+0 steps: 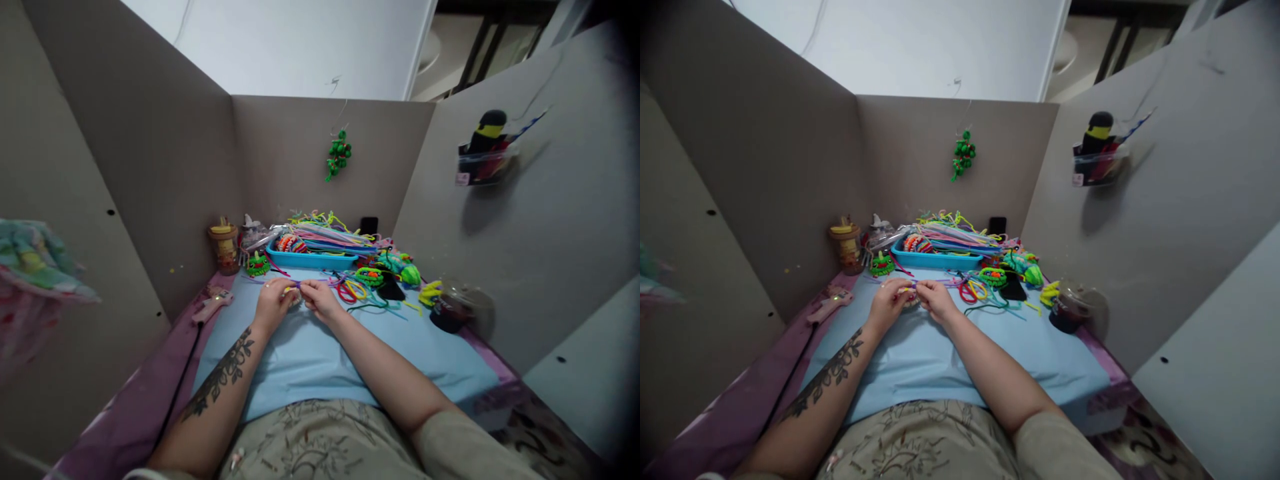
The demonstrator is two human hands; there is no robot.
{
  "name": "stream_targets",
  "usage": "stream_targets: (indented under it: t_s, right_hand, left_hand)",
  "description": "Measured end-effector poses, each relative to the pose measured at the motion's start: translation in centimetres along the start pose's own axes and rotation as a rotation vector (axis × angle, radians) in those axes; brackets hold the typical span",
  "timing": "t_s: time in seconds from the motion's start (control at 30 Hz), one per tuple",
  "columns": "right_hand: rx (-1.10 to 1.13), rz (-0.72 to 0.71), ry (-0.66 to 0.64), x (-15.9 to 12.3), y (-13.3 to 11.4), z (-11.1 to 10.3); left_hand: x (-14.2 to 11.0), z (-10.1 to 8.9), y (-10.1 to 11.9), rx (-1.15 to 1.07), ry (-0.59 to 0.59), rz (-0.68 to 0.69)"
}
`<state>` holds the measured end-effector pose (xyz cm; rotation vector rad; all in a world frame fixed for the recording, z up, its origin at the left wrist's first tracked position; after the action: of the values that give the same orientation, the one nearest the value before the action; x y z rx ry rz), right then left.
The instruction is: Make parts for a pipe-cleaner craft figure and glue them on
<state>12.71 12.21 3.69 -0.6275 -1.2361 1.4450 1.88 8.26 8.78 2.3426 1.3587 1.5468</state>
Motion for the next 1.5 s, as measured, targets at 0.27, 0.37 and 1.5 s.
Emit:
stream_targets:
  t_s: [0.27,0.37,1.5]
  right_hand:
    - [-0.027,-0.056,0.043,-0.1,0.0,0.2]
    - [-0.142,-0.151,0.083,-0.1,-0.7,-0.2]
    - [-0.228,-0.103,0.042,0.2,-0.3,-1.3]
  left_hand:
    - [-0.4,0.6,-0.7,-0.081,-0.002,-0.088]
    - [-0.4,0.8,-0.9,-0.170,-0.008,-0.152]
    - [-0.3,1.8,-2.2,-0.234,-0.081,-0.220]
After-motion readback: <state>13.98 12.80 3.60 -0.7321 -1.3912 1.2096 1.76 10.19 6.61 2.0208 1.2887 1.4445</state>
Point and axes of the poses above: each hand's wrist, its own x-axis towards the middle knuckle, its own z-axis out of the palm, y = z × x, the point moved 9 cm from there along x, towards the middle knuckle, and after that the axes turned 6 degrees about -z, right-handed, at the moved point
